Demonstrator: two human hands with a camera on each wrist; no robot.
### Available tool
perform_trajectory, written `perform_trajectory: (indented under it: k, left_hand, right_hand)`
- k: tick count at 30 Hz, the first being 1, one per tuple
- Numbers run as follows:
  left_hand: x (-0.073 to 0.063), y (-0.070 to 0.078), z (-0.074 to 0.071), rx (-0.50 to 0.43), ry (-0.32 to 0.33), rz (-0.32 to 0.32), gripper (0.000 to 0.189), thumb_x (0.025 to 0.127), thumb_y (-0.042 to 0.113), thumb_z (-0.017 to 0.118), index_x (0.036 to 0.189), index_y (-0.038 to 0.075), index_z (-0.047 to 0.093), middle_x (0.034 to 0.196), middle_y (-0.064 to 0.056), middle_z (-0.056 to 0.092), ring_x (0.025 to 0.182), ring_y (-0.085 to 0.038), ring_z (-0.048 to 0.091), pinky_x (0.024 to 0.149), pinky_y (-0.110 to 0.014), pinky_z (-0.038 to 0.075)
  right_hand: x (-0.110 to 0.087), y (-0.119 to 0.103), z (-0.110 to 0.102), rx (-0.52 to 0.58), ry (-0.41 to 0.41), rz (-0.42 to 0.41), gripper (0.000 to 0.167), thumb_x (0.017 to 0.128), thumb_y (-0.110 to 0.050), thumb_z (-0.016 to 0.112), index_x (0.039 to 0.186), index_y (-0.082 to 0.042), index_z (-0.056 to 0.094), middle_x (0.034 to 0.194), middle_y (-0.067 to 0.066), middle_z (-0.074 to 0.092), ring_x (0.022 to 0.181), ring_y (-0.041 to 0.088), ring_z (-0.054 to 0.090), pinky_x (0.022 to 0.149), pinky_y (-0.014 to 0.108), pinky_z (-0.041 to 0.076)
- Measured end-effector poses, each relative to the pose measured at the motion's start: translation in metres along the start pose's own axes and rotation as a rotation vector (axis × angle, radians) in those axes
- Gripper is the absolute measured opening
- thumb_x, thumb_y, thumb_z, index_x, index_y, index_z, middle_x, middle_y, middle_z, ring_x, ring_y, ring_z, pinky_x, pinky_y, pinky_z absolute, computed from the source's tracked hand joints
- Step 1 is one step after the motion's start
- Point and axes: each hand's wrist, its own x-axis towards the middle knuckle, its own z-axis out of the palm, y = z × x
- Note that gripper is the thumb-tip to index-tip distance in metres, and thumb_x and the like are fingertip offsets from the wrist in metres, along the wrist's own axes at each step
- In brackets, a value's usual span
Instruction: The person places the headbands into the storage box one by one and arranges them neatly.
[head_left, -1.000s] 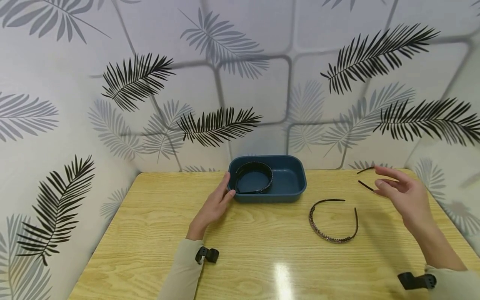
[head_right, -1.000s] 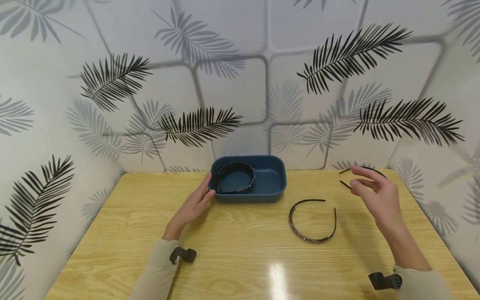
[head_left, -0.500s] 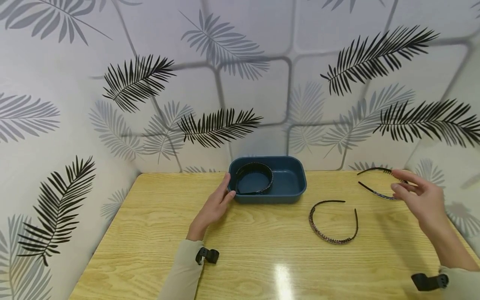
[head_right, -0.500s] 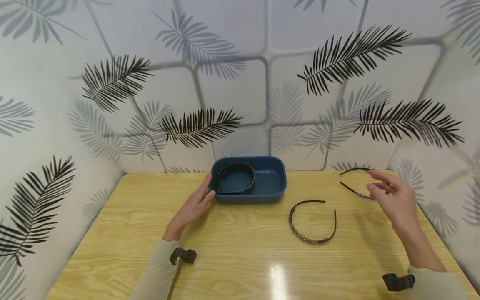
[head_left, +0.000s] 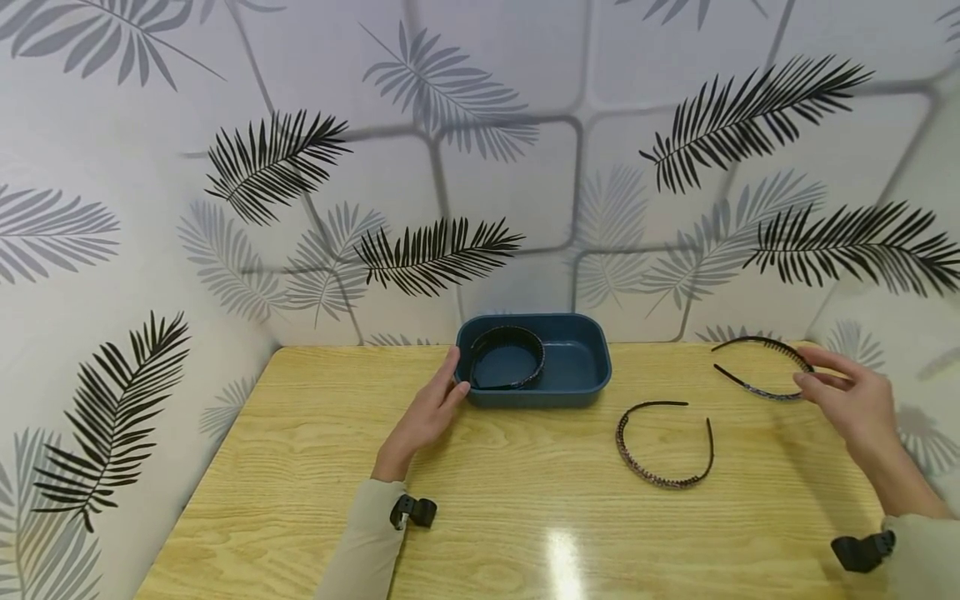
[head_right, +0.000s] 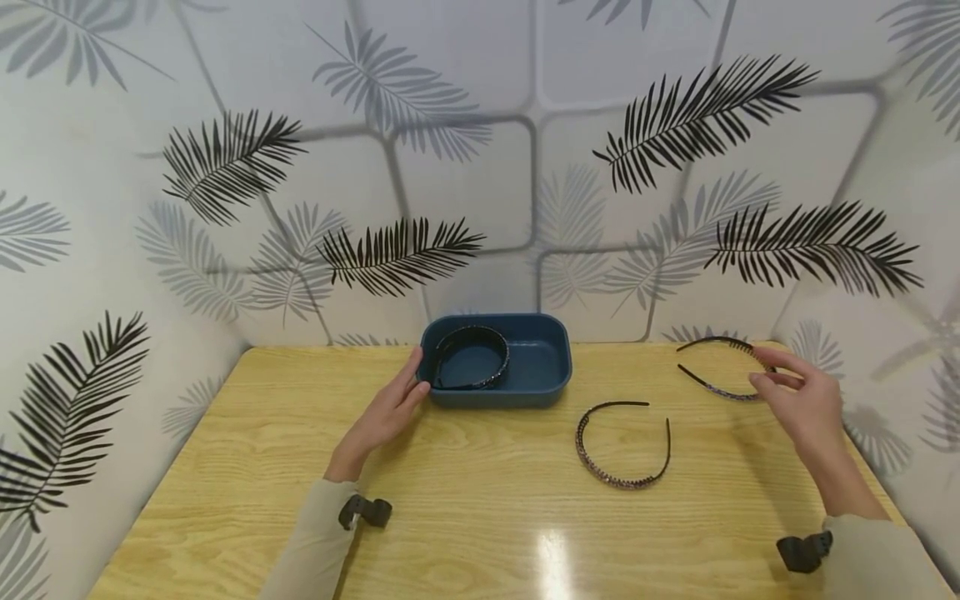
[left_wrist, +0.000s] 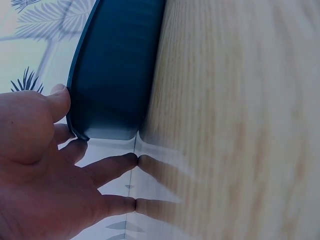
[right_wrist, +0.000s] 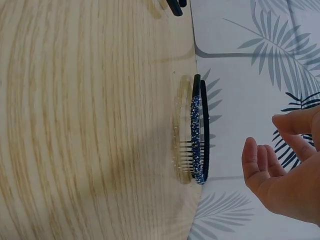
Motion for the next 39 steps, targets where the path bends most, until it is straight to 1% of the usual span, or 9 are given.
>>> perform_trajectory:
  k: [6,9,14,17,21,24,28,35,39]
  left_hand:
    - [0.001,-0.001,0.000,0.003,-0.008,-0.002,0.066,0.113,0.019,0.043,0.164,0.002,0.006,0.171,-0.015,0.007,0.138,-0.033,0.040,0.115,-0.052,0.031]
    - [0.001,-0.001,0.000,0.008,-0.007,-0.005,0.066,0.113,0.019,0.043,0.164,0.002,0.006,0.171,-0.015,0.009,0.130,-0.032,0.044,0.112,-0.050,0.033]
    - [0.000,-0.003,0.000,0.017,0.002,-0.006,0.065,0.113,0.018,0.043,0.164,0.002,0.006,0.170,-0.018,0.014,0.108,-0.031,0.048,0.100,-0.046,0.035]
    - [-0.001,-0.003,0.000,0.022,0.001,-0.005,0.065,0.113,0.018,0.043,0.164,0.001,0.007,0.170,-0.018,0.013,0.112,-0.032,0.048,0.103,-0.047,0.035]
    - [-0.001,-0.003,0.000,0.025,-0.006,-0.010,0.064,0.113,0.018,0.043,0.164,0.001,0.008,0.171,-0.016,0.008,0.135,-0.033,0.042,0.115,-0.049,0.031]
    - [-0.002,-0.003,0.000,0.028,-0.008,-0.014,0.065,0.113,0.018,0.043,0.164,0.001,0.008,0.171,-0.017,0.007,0.148,-0.033,0.032,0.119,-0.052,0.027]
    - [-0.001,-0.002,0.000,0.033,-0.004,-0.011,0.065,0.113,0.019,0.043,0.164,0.001,0.007,0.170,-0.019,0.008,0.153,-0.032,0.023,0.121,-0.053,0.025]
    - [0.000,0.002,0.000,0.018,0.001,-0.011,0.065,0.113,0.019,0.043,0.164,0.001,0.007,0.171,-0.017,0.008,0.140,-0.033,0.040,0.116,-0.052,0.031]
    - [0.000,0.003,0.000,0.014,-0.001,-0.007,0.065,0.113,0.019,0.043,0.164,0.001,0.007,0.171,-0.017,0.008,0.147,-0.032,0.033,0.118,-0.053,0.028]
  right_hand:
    - [0.008,0.014,-0.007,-0.197,0.016,0.054,0.030,0.099,-0.026,0.071,0.127,-0.034,0.069,0.107,-0.027,0.053,0.081,-0.015,0.058,0.065,0.013,0.053]
    - [0.013,0.019,-0.010,-0.290,0.011,0.074,0.042,0.100,-0.033,0.067,0.141,-0.025,0.063,0.129,-0.001,0.057,0.085,-0.017,0.050,0.067,0.014,0.054]
    - [0.025,0.023,-0.012,-0.364,-0.007,0.108,0.060,0.103,-0.035,0.062,0.154,-0.008,0.048,0.159,0.034,0.027,0.095,-0.005,0.045,0.068,0.015,0.054]
    - [0.030,0.026,-0.013,-0.390,-0.033,0.115,0.062,0.104,-0.031,0.060,0.155,0.000,0.043,0.156,0.038,0.028,0.111,0.026,0.055,0.065,0.016,0.053]
    - [0.035,0.029,-0.013,-0.430,-0.077,0.132,0.064,0.105,-0.027,0.058,0.155,0.007,0.037,0.154,0.042,0.027,0.132,0.062,0.037,0.063,0.019,0.052]
    - [0.037,0.031,-0.012,-0.459,-0.096,0.156,0.065,0.105,-0.026,0.057,0.155,0.008,0.035,0.155,0.044,0.024,0.134,0.065,0.033,0.076,0.039,0.058]
    - [0.040,0.034,-0.013,-0.476,-0.107,0.173,0.063,0.105,-0.023,0.055,0.155,0.008,0.034,0.153,0.046,0.022,0.134,0.065,0.032,0.091,0.065,0.048]
    - [0.046,0.042,-0.014,-0.515,-0.104,0.212,0.062,0.101,-0.017,0.057,0.154,0.009,0.036,0.151,0.046,0.026,0.134,0.064,0.033,0.099,0.069,0.041]
    - [0.047,0.043,-0.015,-0.526,-0.092,0.227,0.063,0.100,-0.016,0.059,0.152,0.011,0.037,0.150,0.046,0.028,0.133,0.062,0.034,0.098,0.068,0.042]
